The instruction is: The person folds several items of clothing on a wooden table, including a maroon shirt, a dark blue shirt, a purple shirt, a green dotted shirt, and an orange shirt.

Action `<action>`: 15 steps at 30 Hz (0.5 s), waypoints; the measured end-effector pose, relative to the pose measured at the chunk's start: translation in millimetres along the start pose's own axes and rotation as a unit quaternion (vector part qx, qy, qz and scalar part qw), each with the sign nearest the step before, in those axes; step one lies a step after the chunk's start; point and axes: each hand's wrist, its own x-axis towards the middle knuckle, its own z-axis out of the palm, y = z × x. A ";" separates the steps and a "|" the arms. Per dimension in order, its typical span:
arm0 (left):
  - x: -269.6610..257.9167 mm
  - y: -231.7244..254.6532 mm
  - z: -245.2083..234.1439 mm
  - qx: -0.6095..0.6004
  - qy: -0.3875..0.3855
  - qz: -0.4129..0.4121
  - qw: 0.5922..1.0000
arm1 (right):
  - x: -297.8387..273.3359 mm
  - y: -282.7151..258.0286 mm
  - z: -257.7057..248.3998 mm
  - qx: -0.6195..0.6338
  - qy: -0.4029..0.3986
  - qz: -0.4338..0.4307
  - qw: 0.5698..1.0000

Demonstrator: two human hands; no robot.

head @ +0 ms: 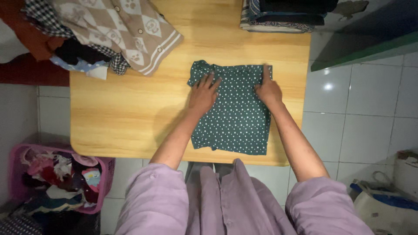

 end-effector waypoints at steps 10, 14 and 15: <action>14.4 3.0 -0.7 0.037 -0.007 -0.108 0.993 | -23.4 -86.9 75.8 0.123 0.153 -0.338 0.921; 17.0 0.7 -5.4 0.009 0.012 -0.115 0.993 | 8.6 -75.0 68.4 0.074 0.228 -0.281 0.929; 16.5 0.6 -6.9 0.005 0.013 -0.115 0.993 | 14.7 -71.5 59.9 0.051 0.276 -0.266 0.922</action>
